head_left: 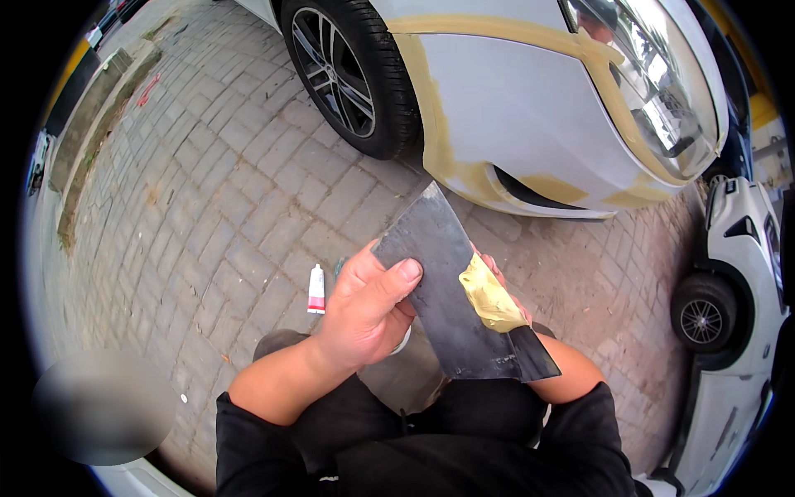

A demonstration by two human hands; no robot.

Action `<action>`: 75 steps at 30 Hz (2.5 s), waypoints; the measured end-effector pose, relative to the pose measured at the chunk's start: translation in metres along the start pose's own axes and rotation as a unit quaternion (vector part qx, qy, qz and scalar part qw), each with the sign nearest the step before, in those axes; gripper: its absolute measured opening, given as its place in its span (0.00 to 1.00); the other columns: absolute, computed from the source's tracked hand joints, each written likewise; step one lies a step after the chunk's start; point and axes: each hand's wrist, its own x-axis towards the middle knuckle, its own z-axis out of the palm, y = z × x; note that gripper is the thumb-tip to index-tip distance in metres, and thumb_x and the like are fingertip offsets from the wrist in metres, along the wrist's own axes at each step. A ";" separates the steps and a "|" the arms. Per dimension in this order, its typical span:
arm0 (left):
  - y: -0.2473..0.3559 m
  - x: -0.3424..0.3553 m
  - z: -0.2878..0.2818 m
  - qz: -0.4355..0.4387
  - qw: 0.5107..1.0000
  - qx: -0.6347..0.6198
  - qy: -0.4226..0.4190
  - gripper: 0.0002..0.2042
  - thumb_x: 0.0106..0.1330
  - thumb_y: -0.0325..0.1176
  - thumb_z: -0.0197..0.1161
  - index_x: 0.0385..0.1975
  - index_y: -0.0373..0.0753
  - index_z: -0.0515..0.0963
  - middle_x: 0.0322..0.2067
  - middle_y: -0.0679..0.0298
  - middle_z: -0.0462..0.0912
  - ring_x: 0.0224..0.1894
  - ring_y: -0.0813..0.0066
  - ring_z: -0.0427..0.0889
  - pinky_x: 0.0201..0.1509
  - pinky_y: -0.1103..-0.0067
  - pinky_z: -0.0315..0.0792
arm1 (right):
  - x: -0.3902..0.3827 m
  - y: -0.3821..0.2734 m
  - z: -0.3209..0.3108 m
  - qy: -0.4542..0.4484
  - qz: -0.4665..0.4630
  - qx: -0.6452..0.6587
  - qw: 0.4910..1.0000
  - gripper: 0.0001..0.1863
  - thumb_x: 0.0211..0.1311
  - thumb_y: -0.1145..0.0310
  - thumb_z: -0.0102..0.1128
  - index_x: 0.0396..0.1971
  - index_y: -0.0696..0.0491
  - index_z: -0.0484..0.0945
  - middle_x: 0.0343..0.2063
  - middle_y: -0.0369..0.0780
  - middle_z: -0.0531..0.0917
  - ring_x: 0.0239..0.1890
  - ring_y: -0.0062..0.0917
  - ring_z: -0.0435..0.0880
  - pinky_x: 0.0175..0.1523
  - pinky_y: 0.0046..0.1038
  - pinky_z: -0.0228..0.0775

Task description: The person mixes a yellow hardener into a beige body filler on a metal mixing board using a spreader. They then apply the mixed filler to a prepared area on the front bumper of a white car.

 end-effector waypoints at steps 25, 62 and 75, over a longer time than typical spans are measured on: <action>0.077 -0.002 -0.073 0.158 0.975 -0.090 0.130 0.20 0.71 0.37 0.46 0.53 0.28 0.73 0.49 0.51 0.83 0.53 0.58 0.81 0.65 0.63 0.69 | -0.043 0.151 0.002 -0.257 0.552 -0.347 0.713 0.17 0.54 0.72 0.54 0.43 0.65 0.73 0.38 0.55 0.82 0.45 0.45 0.82 0.48 0.39 0.74; 0.142 -0.059 -0.142 0.197 0.934 -0.007 0.297 0.18 0.73 0.38 0.46 0.55 0.34 0.71 0.54 0.60 0.78 0.56 0.64 0.76 0.63 0.65 0.66 | -0.051 0.400 0.054 -0.421 0.327 -0.564 0.631 0.10 0.59 0.68 0.55 0.40 0.50 0.79 0.46 0.44 0.79 0.52 0.36 0.78 0.54 0.39 0.73; 0.128 -0.039 -0.151 0.189 0.926 0.049 0.324 0.17 0.73 0.38 0.47 0.55 0.35 0.73 0.53 0.61 0.79 0.55 0.66 0.77 0.62 0.65 0.69 | -0.059 0.406 0.036 -0.423 0.291 -0.552 0.657 0.10 0.59 0.66 0.55 0.37 0.49 0.83 0.37 0.43 0.84 0.43 0.39 0.85 0.46 0.40 0.78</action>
